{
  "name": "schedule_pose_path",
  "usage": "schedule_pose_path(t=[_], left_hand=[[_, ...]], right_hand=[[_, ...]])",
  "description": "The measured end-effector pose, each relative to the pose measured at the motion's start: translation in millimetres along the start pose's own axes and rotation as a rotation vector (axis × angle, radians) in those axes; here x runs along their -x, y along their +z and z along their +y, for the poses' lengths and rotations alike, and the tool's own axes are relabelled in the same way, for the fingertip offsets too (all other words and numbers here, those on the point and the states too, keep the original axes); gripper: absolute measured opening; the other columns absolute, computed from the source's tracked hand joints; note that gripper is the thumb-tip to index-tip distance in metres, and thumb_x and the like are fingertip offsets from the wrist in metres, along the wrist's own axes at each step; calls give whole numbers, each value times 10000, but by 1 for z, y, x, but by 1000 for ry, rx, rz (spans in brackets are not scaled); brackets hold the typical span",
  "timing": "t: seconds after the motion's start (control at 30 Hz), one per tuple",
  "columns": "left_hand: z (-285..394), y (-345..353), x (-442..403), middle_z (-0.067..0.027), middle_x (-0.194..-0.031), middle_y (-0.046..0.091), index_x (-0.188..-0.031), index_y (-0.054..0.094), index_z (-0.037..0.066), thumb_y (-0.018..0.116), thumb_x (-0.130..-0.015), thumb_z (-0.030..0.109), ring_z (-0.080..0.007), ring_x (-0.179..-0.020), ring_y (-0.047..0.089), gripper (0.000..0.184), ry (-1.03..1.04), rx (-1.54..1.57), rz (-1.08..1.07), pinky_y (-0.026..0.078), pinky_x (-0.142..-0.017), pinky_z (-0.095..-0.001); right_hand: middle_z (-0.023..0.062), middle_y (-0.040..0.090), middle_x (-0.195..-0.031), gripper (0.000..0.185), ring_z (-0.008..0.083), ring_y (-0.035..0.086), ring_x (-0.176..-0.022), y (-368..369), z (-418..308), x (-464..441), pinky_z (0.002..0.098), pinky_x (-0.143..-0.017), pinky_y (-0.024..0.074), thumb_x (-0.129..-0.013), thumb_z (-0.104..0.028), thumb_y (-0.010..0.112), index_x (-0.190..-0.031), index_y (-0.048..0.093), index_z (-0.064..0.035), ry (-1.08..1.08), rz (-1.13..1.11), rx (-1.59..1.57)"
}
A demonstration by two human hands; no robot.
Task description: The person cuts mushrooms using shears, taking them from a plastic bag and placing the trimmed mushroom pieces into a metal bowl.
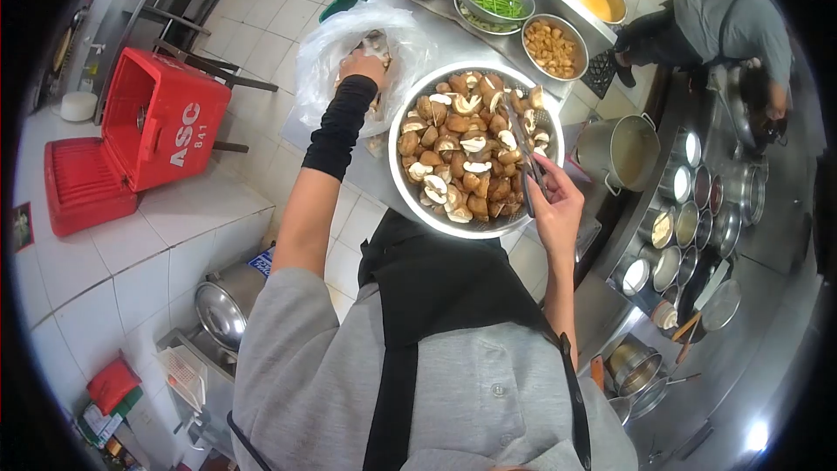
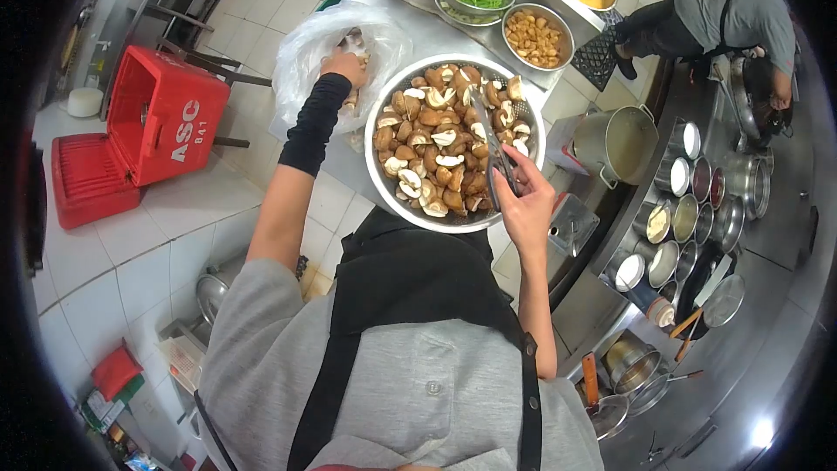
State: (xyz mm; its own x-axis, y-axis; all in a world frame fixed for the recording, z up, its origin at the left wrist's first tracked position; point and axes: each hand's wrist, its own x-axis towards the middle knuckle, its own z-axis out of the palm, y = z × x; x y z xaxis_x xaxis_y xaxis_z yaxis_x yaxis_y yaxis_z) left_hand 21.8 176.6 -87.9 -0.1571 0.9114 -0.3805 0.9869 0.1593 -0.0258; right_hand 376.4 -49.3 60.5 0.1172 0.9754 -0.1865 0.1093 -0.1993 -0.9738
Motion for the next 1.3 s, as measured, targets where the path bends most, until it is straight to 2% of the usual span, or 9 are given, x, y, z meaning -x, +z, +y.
schedule_pose_path(t=[0.2,0.23,0.33,0.37,0.47,0.6,0.77,0.97,1.3], left_hand=[[-34,3,20,-250,-1375,606,-1171,735,1,713,-852,245,-400,-1184,661,402,48,160,60,533,-1010,-452],[-41,-2,24,-251,-1182,704,-1135,736,-33,757,-826,222,-390,-1016,730,401,126,252,29,579,-937,-410],[-51,-13,62,-198,-1021,756,-1103,747,-45,773,-857,200,-316,-961,757,348,112,882,18,598,-911,-378],[-49,-19,75,-197,-1124,733,-1176,706,-80,746,-916,140,-252,-948,762,343,44,1269,-51,608,-876,-317],[-45,-28,104,-214,-1205,690,-1248,628,-141,664,-971,42,-248,-993,752,334,53,1743,62,611,-871,-292],[-52,-24,126,-207,-1179,669,-1285,565,-173,653,-972,-3,-291,-1018,748,367,119,1833,203,627,-885,-330],[-48,-26,132,-173,-1160,690,-1228,618,-122,631,-1050,292,-232,-998,708,451,-30,1984,222,613,-889,-359],[-39,-37,139,-167,-1197,689,-1240,617,-137,624,-1063,303,-220,-1051,692,474,-35,2119,192,570,-965,-369],[-49,-26,156,-176,-1362,626,-1436,470,-156,608,-1037,64,-225,-1226,626,476,136,2060,179,488,-1115,-367]], right_hand=[[61,737,-892,398,58,640,-740,39,-23,-11,237,-656,508,-905,-74,765,-1289,685,-5,-44,-144,94],[71,740,-871,401,64,645,-731,45,-32,-13,247,-652,510,-894,-89,772,-1278,691,-7,-58,-170,160],[135,729,-776,425,171,673,-661,64,-36,-20,321,-643,527,-864,-184,782,-1250,704,-23,-156,-200,348],[145,723,-763,427,201,676,-649,70,-42,-21,335,-646,531,-866,-196,778,-1250,703,-25,-177,-209,430],[161,693,-719,429,275,675,-624,88,-41,-25,378,-647,534,-871,-230,771,-1248,705,-35,-265,-258,467],[162,652,-673,436,278,670,-623,104,-41,-22,395,-633,524,-870,-230,772,-1258,703,-41,-258,-322,517],[149,645,-679,434,294,657,-615,114,-45,-24,416,-634,522,-869,-215,766,-1267,700,-53,-291,-337,583],[135,679,-765,428,294,655,-641,131,-34,-45,422,-649,532,-849,-198,775,-1254,704,-80,-489,-346,581],[129,687,-778,408,282,655,-644,139,-34,-60,410,-650,535,-830,-203,784,-1216,716,-90,-485,-417,565]])
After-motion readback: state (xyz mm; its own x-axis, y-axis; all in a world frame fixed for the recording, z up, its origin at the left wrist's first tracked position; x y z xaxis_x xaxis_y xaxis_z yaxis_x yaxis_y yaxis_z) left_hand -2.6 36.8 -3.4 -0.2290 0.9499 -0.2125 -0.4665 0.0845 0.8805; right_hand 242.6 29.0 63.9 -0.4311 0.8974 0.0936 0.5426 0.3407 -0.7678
